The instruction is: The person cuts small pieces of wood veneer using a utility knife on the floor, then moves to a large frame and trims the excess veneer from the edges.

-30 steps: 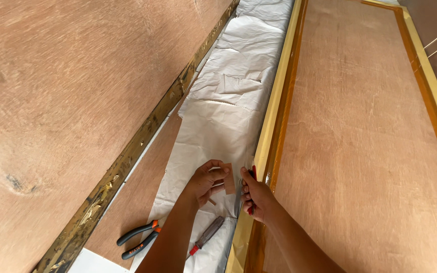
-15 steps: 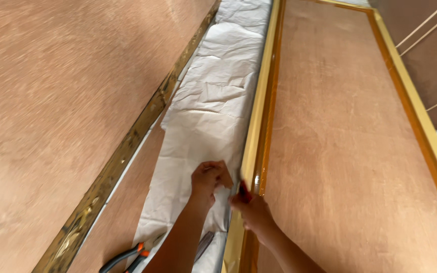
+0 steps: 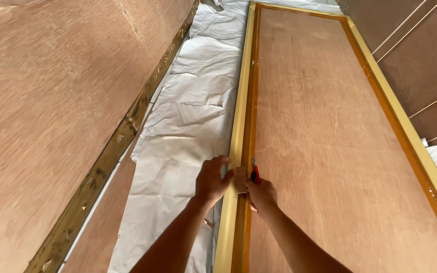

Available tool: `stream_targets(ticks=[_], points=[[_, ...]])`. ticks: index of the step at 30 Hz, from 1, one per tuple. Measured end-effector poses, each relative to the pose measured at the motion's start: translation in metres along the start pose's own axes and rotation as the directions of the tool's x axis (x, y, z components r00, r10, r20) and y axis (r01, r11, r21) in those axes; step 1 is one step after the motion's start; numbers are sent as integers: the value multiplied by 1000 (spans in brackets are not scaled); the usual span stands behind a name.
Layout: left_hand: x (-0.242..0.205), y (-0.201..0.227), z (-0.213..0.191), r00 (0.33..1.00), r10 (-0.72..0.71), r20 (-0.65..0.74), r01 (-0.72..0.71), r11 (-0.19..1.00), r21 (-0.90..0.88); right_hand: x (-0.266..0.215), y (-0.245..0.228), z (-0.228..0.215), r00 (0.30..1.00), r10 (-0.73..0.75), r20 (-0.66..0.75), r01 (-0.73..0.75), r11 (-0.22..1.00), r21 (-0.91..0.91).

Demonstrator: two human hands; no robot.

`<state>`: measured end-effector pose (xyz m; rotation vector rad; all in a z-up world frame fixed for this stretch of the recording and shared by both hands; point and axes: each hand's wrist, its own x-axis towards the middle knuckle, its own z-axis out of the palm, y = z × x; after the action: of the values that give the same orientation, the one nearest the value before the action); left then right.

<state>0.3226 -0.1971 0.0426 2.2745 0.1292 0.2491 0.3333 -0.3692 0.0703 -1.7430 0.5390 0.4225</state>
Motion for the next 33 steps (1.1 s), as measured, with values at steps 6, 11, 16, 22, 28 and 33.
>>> stream_targets(ticks=[6,11,16,22,28,33], points=[[-11,-40,7,916,341,213,-355,935,30,28,-21,11,995,-102,-23,69,807,-586],[-6,-39,1,866,472,167,-477,879,-9,18,-44,15,988,-145,61,136,593,-794],[-12,-46,9,821,566,72,-571,815,97,25,-61,2,967,-230,111,240,666,-706],[-11,-51,13,739,671,66,-670,720,182,52,-61,-1,954,-230,192,298,687,-663],[-10,-54,15,758,640,125,-652,736,183,69,-73,-5,928,-234,290,368,700,-612],[-8,-55,18,777,616,129,-627,738,251,85,-86,2,947,-156,280,295,764,-573]])
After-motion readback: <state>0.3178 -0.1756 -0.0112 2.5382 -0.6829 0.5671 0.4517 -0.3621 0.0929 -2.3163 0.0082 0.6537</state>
